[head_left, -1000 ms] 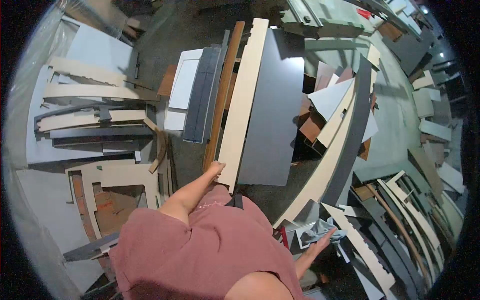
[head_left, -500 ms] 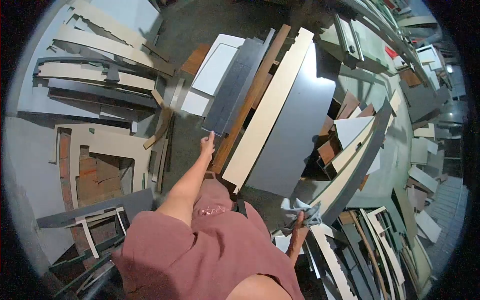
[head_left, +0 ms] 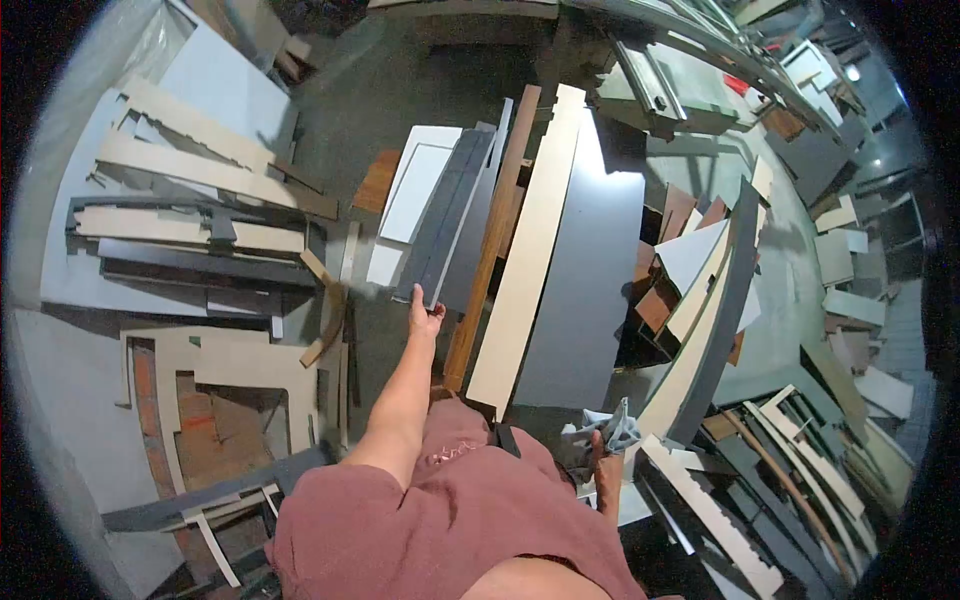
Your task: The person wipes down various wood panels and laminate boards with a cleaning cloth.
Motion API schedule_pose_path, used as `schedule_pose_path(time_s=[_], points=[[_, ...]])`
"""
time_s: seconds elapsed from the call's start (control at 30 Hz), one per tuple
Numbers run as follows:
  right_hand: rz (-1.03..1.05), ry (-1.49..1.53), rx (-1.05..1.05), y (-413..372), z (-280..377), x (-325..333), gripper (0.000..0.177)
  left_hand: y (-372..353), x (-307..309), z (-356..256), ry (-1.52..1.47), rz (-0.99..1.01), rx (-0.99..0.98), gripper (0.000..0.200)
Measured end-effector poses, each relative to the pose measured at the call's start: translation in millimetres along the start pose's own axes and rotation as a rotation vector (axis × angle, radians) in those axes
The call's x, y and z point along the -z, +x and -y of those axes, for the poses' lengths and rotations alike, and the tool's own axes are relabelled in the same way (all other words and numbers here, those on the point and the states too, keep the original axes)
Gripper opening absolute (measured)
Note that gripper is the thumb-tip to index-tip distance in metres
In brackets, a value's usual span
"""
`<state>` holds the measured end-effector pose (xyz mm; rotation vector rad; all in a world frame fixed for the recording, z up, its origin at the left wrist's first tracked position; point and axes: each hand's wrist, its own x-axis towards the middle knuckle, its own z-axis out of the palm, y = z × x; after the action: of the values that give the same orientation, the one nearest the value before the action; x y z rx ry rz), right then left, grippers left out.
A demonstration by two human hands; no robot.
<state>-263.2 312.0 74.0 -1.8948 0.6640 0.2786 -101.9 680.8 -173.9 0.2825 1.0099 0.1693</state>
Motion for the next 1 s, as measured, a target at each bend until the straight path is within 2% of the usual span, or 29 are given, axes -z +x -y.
schedule_pose_path(time_s=[0.03,0.1,0.13,0.17,0.23,0.27,0.3,0.33,0.4,0.43,0.47,0.5,0.53,0.57,0.6,0.63,0.67,0.7,0.73,0.77,0.8,0.87,0.9,0.97,1.0], points=[[0.002,-0.003,0.043,2,-4,1,0.037,-4,-5,-10,0.016,0.013,-0.004,0.045],[0.002,-0.009,0.127,4,-11,0,0.037,-14,-17,-28,0.088,0.046,-0.245,0.051],[0.031,-0.011,0.068,-2,2,0,0.047,-35,-35,-39,0.12,-0.021,-0.353,0.059],[0.024,0.009,0.065,-1,6,-1,0.047,-48,-43,-55,0.176,0.171,-0.419,0.061],[0.042,0.016,0.024,6,11,4,0.049,-71,-73,-75,0.19,0.216,-0.606,0.054],[0.099,-0.156,-0.223,15,20,9,0.054,-89,-92,-84,0.247,0.232,-0.657,0.05],[0.029,-0.096,-0.027,27,14,4,0.056,-111,-110,-93,0.302,0.248,-0.711,0.046],[-0.045,-0.034,0.168,38,10,-3,0.058,-132,-123,-97,0.366,0.133,-0.74,0.042],[0.163,0.015,0.126,52,63,-9,0.058,-156,-130,-104,0.451,0.205,-0.791,0.041],[0.157,0.271,0.207,73,57,-33,0.051,-168,-132,-106,0.532,0.269,-0.827,0.041],[0.144,0.527,0.285,92,55,-62,0.044,-187,-133,-103,0.572,0.205,-0.823,0.038],[0.382,0.544,0.4,50,134,-53,0.03,-204,-133,-97,0.586,0.218,-0.831,0.038],[0.466,0.585,0.475,54,153,-74,0.022,-220,-133,-90,0.547,0.263,-0.811,0.036],[0.431,0.311,0.664,55,166,-91,0.025,-238,-134,-82,0.51,0.309,-0.787,0.034],[0.501,0.039,0.745,39,197,-94,0.03,-266,-140,-72,0.531,0.327,-0.784,0.034],[0.491,0.085,0.765,69,165,-159,0.038,-297,-147,-63,0.572,0.327,-0.699,0.033],[0.411,-0.276,0.984,46,184,-165,0.04,-314,-145,-55,0.615,0.323,-0.611,0.033],[0.319,-0.653,1.171,27,201,-163,0.042,-298,-123,-47,0.486,0.541,-0.618,0.032],[0.304,-0.641,1.148,29,197,-171,0.042,-282,-107,-49,0.354,0.52,-0.508,0.032],[0.256,-0.407,1.322,36,191,-178,0.045,-283,-104,-50,0.222,0.492,-0.397,0.031],[0.195,-0.168,1.492,47,186,-183,0.049,-284,-103,-47,0.24,0.503,-0.385,0.031],[0.16,-0.172,1.471,50,193,-162,0.043,-320,-113,-37,0.482,0.456,-0.451,0.031],[0.154,-0.18,1.462,50,192,-152,0.038,-329,-113,-36,0.495,0.447,-0.434,0.031],[0.046,-0.16,1.428,73,189,-144,0.04,-342,-125,-36,0.62,0.503,-0.487,0.032],[0.036,-0.284,1.322,87,185,-134,0.049,-357,-132,-33,0.618,0.452,-0.515,0.035]])
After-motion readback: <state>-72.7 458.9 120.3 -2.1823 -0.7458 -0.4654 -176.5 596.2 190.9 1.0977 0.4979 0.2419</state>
